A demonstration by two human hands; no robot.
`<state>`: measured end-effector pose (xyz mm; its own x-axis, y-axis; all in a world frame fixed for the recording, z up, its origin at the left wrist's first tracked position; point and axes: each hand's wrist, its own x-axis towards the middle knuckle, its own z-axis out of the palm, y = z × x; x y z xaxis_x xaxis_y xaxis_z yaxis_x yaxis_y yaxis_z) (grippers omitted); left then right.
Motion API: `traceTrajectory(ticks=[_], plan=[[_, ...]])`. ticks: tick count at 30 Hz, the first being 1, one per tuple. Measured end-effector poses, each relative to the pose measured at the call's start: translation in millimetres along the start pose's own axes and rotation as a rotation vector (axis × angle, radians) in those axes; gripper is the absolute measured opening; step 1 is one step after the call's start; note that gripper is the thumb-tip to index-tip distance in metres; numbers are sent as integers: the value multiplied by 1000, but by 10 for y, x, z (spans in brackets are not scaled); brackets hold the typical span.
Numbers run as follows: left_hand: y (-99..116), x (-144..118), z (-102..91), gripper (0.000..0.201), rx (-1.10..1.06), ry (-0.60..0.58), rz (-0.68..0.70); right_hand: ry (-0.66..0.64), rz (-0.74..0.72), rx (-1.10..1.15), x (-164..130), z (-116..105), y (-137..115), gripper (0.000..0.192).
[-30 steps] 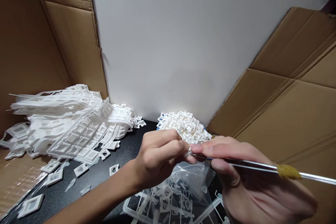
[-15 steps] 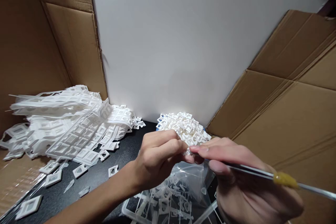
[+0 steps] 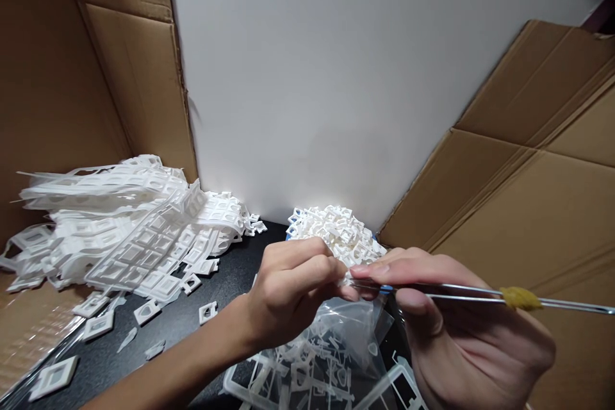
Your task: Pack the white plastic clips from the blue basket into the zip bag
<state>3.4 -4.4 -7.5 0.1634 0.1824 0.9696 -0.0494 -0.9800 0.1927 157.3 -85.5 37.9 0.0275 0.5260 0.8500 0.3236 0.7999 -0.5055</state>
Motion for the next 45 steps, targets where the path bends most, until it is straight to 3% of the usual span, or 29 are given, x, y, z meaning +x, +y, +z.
traceTrajectory(ticks=[10,19,31,36,45], plan=[[-50,-42,25,23,-36,18,32,60,-13,23,49,80,-67,15],[-43,-60,20,22,-1,-31,40,-78,93,-8,16,-78,-82,19],[-21,-123,100,14,-151,39,-186,-38,272,142,98,-388,19,18],[73,-132,126,21,-238,22,-314,-165,376,167,67,-346,-38,18],[210,-67,96,23,-404,3,-441,-113,376,224,64,-299,-76,17]])
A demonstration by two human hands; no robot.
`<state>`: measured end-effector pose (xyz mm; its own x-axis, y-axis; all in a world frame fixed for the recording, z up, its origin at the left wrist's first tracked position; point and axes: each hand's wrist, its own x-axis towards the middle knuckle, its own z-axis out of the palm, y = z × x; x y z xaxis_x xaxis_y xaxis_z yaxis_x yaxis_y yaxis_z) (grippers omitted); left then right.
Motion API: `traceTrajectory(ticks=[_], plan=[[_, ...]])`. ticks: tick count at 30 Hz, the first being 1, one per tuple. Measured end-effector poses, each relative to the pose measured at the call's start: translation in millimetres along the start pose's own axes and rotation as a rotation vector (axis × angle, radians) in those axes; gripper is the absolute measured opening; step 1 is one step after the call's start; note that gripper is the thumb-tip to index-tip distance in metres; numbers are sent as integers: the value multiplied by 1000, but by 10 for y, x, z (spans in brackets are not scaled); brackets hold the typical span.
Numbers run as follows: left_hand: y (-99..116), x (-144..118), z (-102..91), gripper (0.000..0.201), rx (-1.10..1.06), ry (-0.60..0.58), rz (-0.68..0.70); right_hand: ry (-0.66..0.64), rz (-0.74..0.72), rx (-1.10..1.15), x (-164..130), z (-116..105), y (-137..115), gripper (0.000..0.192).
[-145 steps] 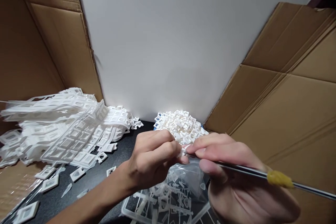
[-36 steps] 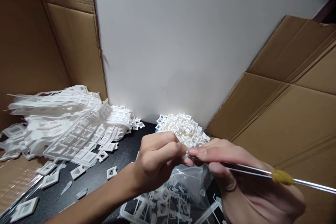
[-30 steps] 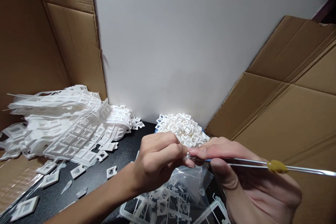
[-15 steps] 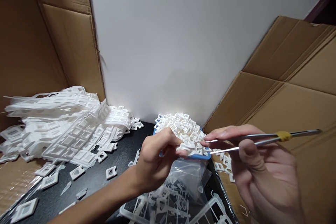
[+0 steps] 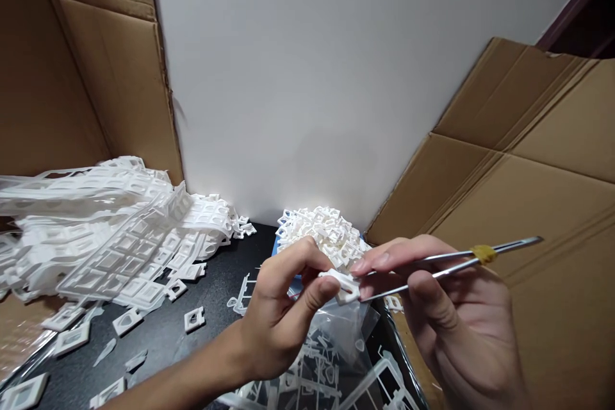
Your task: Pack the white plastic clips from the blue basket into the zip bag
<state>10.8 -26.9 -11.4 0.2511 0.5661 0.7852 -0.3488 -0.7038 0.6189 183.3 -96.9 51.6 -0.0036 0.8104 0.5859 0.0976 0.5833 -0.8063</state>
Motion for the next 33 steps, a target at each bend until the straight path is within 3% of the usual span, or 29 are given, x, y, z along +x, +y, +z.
traceTrajectory(ticks=[6,10,19,23,26,29,33], plan=[[78,29,-27,29,-86,-64,-138,-35,7,111,48,-5,44,21],[80,36,-38,28,-95,-71,-157,-30,21,129,42,-11,51,21],[91,40,-12,26,-218,-106,-254,61,19,-83,6,68,18,16],[89,45,0,22,-318,-112,-351,171,-51,-76,22,146,39,17],[91,59,5,23,-387,-93,-409,290,-101,6,39,141,42,28],[98,82,6,26,-414,-75,-455,325,-119,39,51,97,58,30],[110,127,-5,23,-395,-57,-484,326,-175,-340,52,72,126,19]])
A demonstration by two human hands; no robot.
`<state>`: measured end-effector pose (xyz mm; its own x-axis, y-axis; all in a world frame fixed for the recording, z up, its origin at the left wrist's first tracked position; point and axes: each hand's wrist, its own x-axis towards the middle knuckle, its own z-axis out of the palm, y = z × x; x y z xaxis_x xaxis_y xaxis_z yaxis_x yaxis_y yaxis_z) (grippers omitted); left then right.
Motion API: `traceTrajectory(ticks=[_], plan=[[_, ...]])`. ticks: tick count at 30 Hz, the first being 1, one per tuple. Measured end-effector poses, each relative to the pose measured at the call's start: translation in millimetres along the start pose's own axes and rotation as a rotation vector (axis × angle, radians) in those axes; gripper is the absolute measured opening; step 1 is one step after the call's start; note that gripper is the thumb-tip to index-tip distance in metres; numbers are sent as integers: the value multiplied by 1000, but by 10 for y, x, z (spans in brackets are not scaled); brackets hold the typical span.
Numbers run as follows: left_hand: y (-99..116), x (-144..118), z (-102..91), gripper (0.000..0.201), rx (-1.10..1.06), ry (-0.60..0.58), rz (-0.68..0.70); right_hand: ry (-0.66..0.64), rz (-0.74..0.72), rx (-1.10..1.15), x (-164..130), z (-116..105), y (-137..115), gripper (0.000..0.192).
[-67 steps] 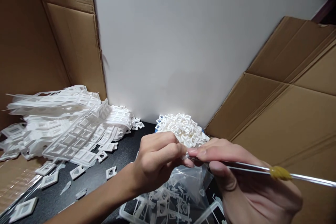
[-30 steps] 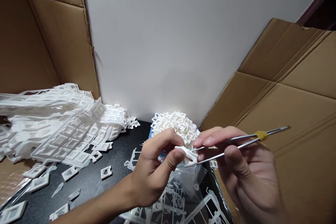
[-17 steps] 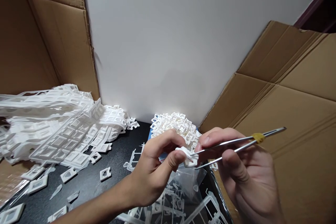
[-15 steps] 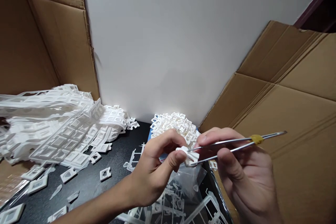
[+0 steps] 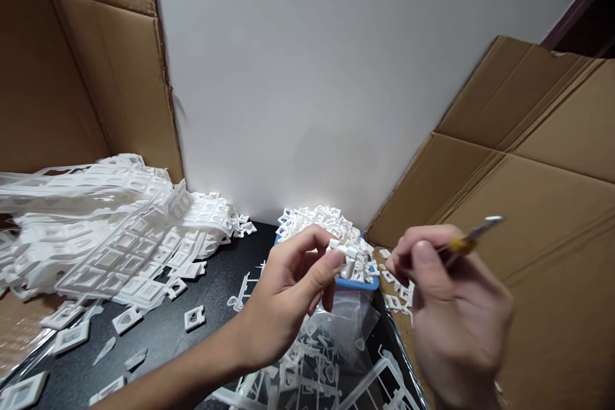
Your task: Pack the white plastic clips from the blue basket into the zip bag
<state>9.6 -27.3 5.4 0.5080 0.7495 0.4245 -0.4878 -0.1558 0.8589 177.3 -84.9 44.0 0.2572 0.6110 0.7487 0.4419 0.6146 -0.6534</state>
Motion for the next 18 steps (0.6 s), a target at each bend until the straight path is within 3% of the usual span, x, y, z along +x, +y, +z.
traceTrajectory(ticks=[2,5,14,18], plan=[[21,16,1,19,17,-7,-1,-165,-40,-192,-11,8,30,9],[57,26,19,13,2,-2,-1,-382,0,-224,-27,17,47,9],[120,-48,107,17,-13,76,-25,-361,297,190,-85,104,-27,35],[111,-82,116,15,-19,82,-28,-329,366,314,-111,140,0,32]])
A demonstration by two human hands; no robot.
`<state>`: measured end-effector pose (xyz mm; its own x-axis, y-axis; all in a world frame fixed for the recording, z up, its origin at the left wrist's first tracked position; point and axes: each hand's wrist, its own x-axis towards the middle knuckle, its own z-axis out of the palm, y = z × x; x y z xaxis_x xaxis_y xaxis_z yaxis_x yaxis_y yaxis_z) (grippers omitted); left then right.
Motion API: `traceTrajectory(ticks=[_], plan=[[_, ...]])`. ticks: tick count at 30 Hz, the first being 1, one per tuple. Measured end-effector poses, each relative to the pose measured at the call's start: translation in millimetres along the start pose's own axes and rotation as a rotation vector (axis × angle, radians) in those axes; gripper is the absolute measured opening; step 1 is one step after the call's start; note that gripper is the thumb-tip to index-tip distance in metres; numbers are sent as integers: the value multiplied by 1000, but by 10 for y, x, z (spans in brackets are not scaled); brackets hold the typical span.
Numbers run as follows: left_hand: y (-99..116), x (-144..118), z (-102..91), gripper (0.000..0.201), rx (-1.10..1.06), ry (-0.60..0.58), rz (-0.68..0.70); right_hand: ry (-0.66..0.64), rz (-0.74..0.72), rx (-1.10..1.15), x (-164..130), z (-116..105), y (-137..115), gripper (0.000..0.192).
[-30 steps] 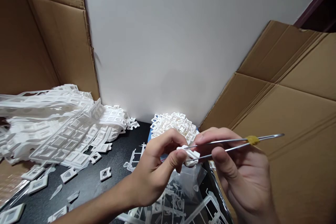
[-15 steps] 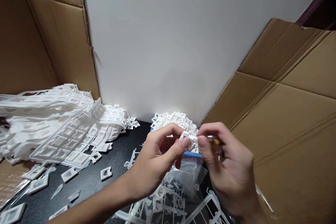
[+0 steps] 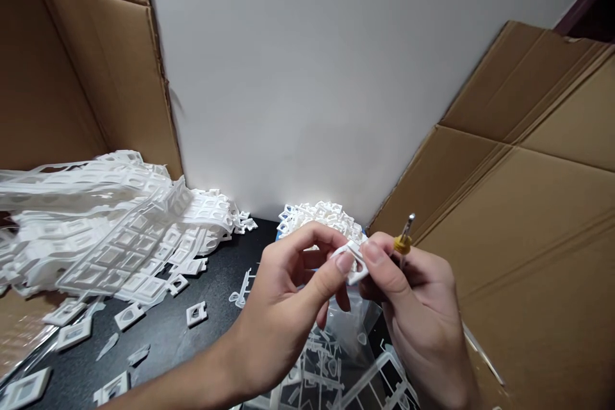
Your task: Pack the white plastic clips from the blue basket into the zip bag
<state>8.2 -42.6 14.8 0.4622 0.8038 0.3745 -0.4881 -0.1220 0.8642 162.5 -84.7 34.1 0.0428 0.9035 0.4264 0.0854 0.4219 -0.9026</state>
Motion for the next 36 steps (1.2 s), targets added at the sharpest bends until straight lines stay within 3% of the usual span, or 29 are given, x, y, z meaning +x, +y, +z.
traceTrajectory(ticks=[7,17,22,27,32,36], plan=[[25,-2,11,14,-51,-21,-16,82,-2,-8,4,36,26,36],[-77,-107,42,15,-123,8,-28,-42,-68,-87,21,158,-91,35],[-121,-148,54,13,-207,-38,-37,28,-78,-148,-11,171,-58,35],[-112,-157,61,13,-173,-69,-65,68,-59,-131,-32,173,-68,24],[-114,-176,74,18,-185,-42,-74,59,-23,-62,-32,181,-57,26],[-76,-168,89,24,-88,-8,-57,41,-79,-181,-23,178,-72,23]])
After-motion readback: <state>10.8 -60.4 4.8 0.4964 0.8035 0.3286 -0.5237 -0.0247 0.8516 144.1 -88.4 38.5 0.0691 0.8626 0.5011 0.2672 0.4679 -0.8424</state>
